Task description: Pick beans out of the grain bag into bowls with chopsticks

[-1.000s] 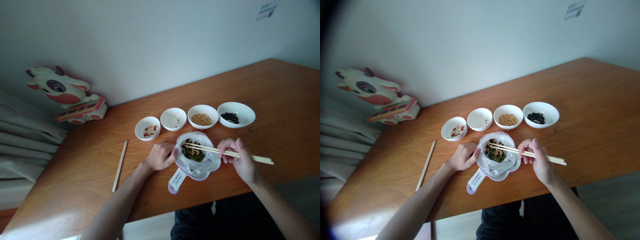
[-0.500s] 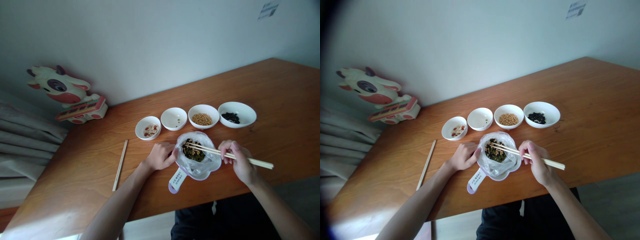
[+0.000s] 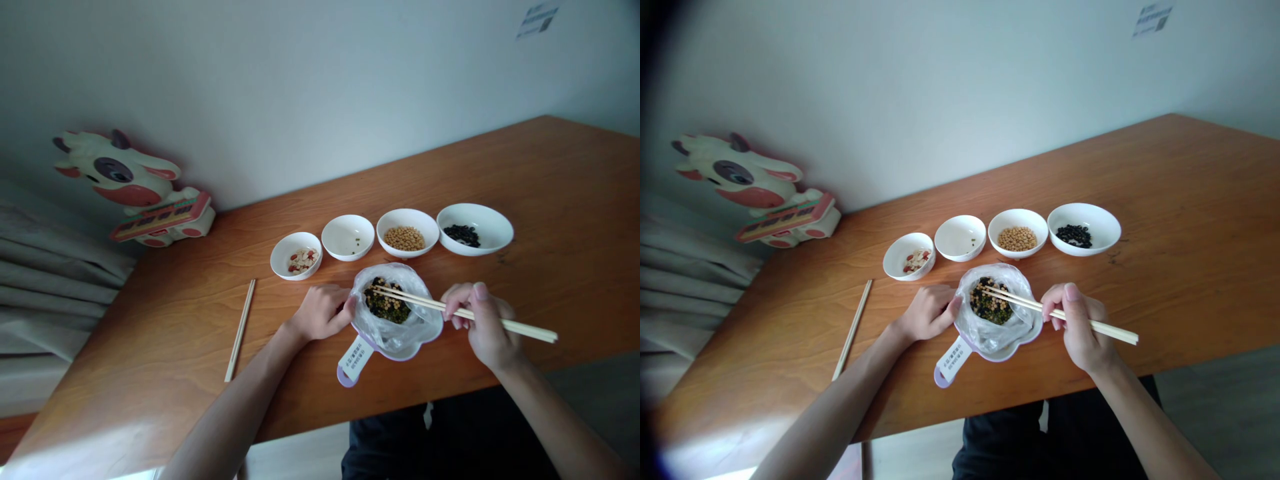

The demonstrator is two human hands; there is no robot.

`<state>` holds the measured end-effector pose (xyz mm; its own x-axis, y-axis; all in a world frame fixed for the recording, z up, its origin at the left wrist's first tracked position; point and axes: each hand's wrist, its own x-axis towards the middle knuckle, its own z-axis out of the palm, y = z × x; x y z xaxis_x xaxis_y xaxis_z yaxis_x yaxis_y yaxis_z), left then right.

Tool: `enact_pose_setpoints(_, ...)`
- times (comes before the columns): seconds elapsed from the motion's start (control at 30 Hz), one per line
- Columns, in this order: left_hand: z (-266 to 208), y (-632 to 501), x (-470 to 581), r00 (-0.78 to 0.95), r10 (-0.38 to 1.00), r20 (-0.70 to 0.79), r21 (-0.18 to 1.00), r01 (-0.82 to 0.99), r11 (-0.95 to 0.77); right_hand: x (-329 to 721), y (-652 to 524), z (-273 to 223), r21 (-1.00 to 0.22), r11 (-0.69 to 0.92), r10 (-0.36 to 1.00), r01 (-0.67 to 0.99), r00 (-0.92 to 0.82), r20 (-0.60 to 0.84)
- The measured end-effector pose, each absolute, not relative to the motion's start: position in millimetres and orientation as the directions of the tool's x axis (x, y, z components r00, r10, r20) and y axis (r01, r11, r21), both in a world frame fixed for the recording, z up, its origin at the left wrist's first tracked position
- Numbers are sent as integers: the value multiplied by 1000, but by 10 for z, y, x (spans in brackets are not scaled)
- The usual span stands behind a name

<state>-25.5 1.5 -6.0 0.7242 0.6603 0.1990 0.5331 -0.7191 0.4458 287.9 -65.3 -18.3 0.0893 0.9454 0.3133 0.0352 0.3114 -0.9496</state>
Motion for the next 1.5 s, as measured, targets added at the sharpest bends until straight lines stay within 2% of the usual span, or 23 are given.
enact_pose_setpoints(0.33,-63,15,-254,724,660,199,436,538,-722,2890,-669,-140,-952,303,944,-44,149,293)
enact_pose_setpoints(0.8,-62,18,-257,726,660,194,433,541,-721,2906,-669,-182,-972,232,972,-32,38,231)
enact_pose_setpoints(1.5,-62,12,-256,724,659,205,450,528,-720,2876,-694,-246,-914,403,915,49,-14,403)
